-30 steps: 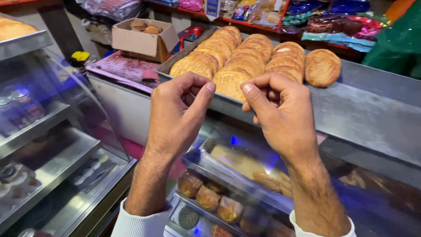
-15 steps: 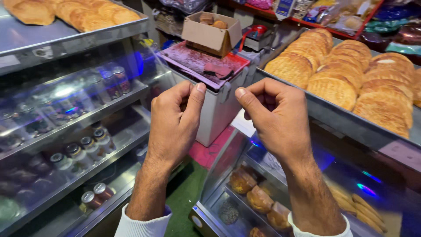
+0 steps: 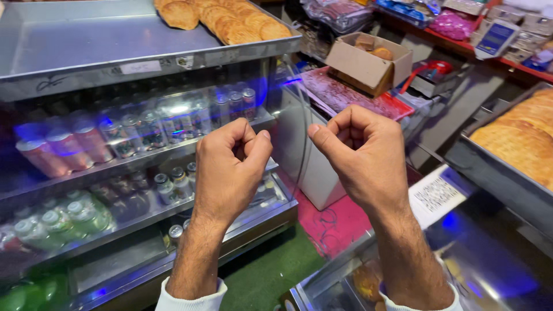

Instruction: The person organizes flatbread rounds by hand, picking up one piece at a time to check both sides and then placing it into a metal tray with other rounds.

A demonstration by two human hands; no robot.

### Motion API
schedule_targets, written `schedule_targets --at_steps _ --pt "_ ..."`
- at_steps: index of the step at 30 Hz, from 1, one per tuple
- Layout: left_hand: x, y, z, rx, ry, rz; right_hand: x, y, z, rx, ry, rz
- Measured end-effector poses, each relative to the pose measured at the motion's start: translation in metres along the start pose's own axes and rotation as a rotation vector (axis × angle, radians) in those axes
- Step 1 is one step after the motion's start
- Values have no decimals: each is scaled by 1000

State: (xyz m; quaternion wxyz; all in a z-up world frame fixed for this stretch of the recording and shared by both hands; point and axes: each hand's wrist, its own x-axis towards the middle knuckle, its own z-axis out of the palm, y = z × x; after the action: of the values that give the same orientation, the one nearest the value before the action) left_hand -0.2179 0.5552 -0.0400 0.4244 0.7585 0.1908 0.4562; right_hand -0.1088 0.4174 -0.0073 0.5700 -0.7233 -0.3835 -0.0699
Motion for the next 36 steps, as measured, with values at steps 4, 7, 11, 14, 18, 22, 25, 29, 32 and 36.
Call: schedule_targets --at_steps 4,7,11,14,18,22,25,29,32,36 --pt "22 -23 -7 91 100 22 29 13 30 92 -62 -6" --pt "45 -30 -11 156 131 -76 59 22 51 101 -96 2" --pt "77 -37 -6 171 177 -212 98 40 71 141 -137 21" --pt "100 -43 -4 226 212 -262 127 55 83 150 -189 8" --pt "124 -54 -1 253 203 -215 162 70 96 200 -234 30" --pt "147 -62 -1 319 143 -209 192 84 116 378 -299 97" --pt "172 -78 -9 273 115 -125 215 98 137 382 -293 65" --pt "221 -105 -28 373 69 -103 244 108 165 351 -337 82" --pt "259 -127 -43 427 39 -90 269 119 193 303 -345 90" --pt "308 -152 -64 487 -46 -93 305 125 233 210 -339 73"
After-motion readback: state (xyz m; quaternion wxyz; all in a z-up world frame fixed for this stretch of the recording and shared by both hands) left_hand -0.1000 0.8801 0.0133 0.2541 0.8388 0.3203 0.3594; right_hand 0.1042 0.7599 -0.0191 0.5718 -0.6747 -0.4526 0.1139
